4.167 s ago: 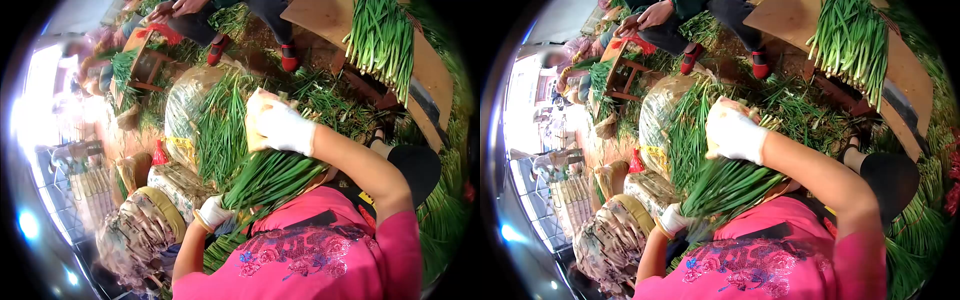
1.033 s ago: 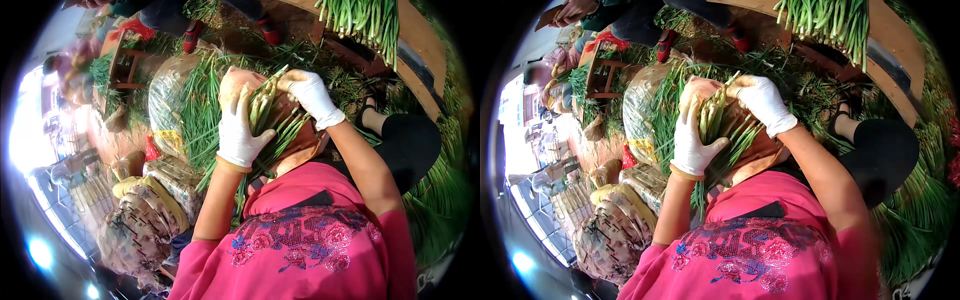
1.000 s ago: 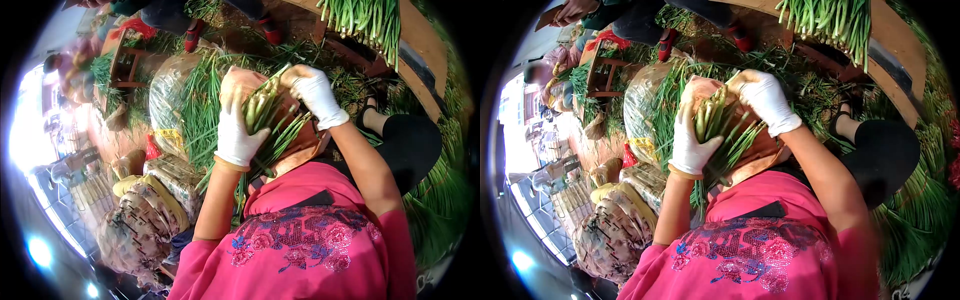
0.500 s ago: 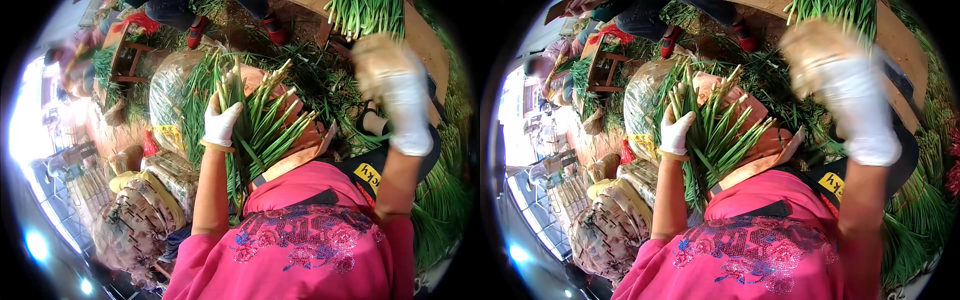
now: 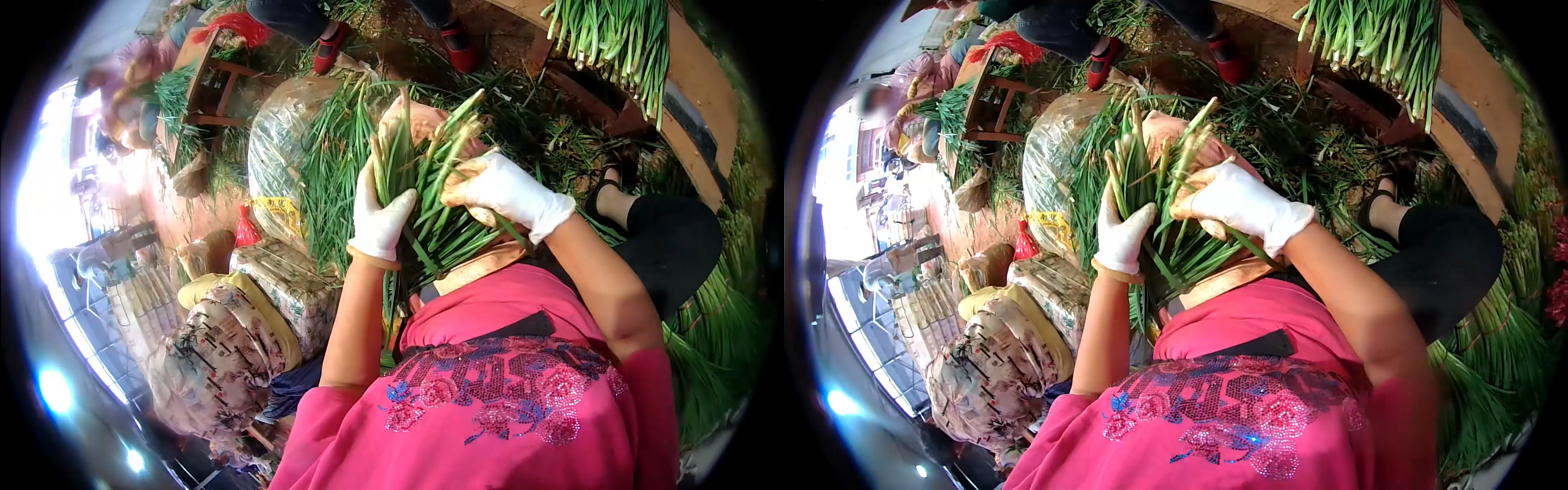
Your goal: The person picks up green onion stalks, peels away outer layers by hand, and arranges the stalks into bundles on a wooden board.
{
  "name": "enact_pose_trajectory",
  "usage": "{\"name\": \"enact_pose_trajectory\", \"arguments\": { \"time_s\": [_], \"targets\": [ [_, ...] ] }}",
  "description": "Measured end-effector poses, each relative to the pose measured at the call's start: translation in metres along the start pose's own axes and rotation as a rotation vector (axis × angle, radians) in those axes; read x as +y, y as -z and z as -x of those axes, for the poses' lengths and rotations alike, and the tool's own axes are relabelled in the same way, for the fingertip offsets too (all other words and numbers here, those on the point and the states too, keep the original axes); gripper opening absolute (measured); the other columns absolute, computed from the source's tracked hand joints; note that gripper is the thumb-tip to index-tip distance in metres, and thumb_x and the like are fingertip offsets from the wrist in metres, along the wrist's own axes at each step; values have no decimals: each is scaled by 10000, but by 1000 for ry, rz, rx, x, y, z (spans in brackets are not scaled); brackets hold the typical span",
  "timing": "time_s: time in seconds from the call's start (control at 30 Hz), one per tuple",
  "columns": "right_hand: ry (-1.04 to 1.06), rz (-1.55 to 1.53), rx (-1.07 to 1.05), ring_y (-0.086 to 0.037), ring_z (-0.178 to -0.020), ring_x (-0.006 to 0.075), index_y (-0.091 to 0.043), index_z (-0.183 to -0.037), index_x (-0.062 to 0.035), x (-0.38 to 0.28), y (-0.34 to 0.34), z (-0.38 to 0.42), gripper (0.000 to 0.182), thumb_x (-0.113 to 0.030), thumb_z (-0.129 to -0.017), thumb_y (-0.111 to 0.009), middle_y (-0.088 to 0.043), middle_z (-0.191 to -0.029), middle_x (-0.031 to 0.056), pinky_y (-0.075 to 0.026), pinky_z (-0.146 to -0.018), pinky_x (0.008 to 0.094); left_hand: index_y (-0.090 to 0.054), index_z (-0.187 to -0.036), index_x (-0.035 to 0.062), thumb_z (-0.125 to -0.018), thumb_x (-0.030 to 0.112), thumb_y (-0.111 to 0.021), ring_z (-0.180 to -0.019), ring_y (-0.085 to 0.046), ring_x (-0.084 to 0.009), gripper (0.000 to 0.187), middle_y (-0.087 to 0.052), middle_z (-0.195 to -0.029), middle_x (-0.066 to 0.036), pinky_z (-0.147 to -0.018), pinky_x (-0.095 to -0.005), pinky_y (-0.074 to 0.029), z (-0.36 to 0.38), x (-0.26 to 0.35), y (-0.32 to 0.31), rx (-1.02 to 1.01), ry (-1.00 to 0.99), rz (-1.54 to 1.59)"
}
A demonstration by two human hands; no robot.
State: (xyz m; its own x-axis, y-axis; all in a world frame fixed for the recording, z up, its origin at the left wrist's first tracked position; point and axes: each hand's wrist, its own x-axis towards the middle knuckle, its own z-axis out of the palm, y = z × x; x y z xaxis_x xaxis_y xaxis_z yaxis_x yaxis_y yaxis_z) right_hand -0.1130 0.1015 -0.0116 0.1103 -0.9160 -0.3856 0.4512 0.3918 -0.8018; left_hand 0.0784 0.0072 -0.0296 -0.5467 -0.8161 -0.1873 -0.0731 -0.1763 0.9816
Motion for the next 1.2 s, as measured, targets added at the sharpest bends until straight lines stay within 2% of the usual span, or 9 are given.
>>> {"name": "enact_pose_trajectory", "arguments": {
  "time_s": [0.27, 0.43, 0.53, 0.6, 0.73, 0.87, 1.0, 1.07, 1.2],
  "targets": [
    [76, -337, 188, -493, -482, 63, -590, -953, -5, -34, 45, 55, 178, -144, -851, -632, -564, -652, 6, -382, -426, 174, -394, -1337, -9, -722, -70, -651, -1051, -539, -146, 670, -541, -1206, -85, -931, -278, -429, -12, -8, 2, 104, -24, -175],
    [540, -243, 794, -461, -473, 46, -569, -1007, -18, -74, 58, 114, 164, -109, -871, -582, -489, -589, -27, -311, -412, 155, -441, -1302, -15, -697, -49, -677, -1050, -539, -164, 650, -551, -1189, -99, -934, -283, -425, -12, -16, 5, 147, -21, -236],
    [-55, 607, 753, -624, -772, 118, -610, -1112, -54, -74, 88, 124, 279, -110, -840, -585, -653, -884, 66, -470, -628, 259, -439, -1301, -17, -699, -45, -681, -1051, -539, -163, 649, -552, -1188, -101, -935, -283, -425, -11, -14, 2, 145, -48, -265],
    [35, 1842, 764, -633, -770, 208, -555, -1213, -76, -49, 96, 118, 423, -120, -794, -595, -654, -902, 91, -488, -665, 325, -440, -1300, -18, -700, -50, -679, -1051, -539, -160, 646, -551, -1192, -103, -934, -280, -425, -8, -11, -2, 141, -35, -202],
    [554, 1741, 682, -606, -779, 224, -622, -968, -79, -62, 34, 76, 250, -285, -838, -569, -599, -800, 72, -483, -706, 330, -451, -1291, -17, -708, -69, -669, -1050, -541, -153, 625, -553, -1195, -99, -927, -270, -428, -7, -11, -6, 172, -23, -164],
    [152, 1597, 444, -644, -677, 294, -641, -930, -68, -44, 5, 1, 382, -422, -786, -633, -638, -699, 120, -495, -589, 385, -467, -1283, -13, -716, -79, -664, -1050, -542, -135, 603, -564, -1183, -88, -926, -268, -430, -3, -1, -13, 128, -44, -179],
    [457, 1500, 347, -634, -662, 310, -648, -730, -70, 4, 10, -47, 211, -277, -771, -657, -633, -675, 116, -494, -601, 400, -394, -1341, -8, -712, -92, -654, -1097, -537, -171, 685, -534, -1228, -87, -956, -293, -429, -2, 5, -18, 75, -54, -21],
    [648, 1052, 379, -656, -637, 268, -692, -743, -107, 15, 27, -45, 138, -236, -774, -656, -649, -690, 125, -511, -587, 392, -343, -1370, 0, -644, -7, -737, -1200, -475, -264, 826, -468, -1301, -155, -1018, -363, -379, -3, 4, -15, 5, -268, -313],
    [222, 91, 346, -569, -516, 99, -645, -936, 29, -15, 46, -13, 153, -66, -868, -546, -636, -647, 54, -429, -468, 222, -399, -1352, 43, -589, 70, -776, -1161, -494, -357, 851, -497, -1264, -211, -990, -373, -392, -10, 4, -21, -35, -287, -716]
  ]
}}
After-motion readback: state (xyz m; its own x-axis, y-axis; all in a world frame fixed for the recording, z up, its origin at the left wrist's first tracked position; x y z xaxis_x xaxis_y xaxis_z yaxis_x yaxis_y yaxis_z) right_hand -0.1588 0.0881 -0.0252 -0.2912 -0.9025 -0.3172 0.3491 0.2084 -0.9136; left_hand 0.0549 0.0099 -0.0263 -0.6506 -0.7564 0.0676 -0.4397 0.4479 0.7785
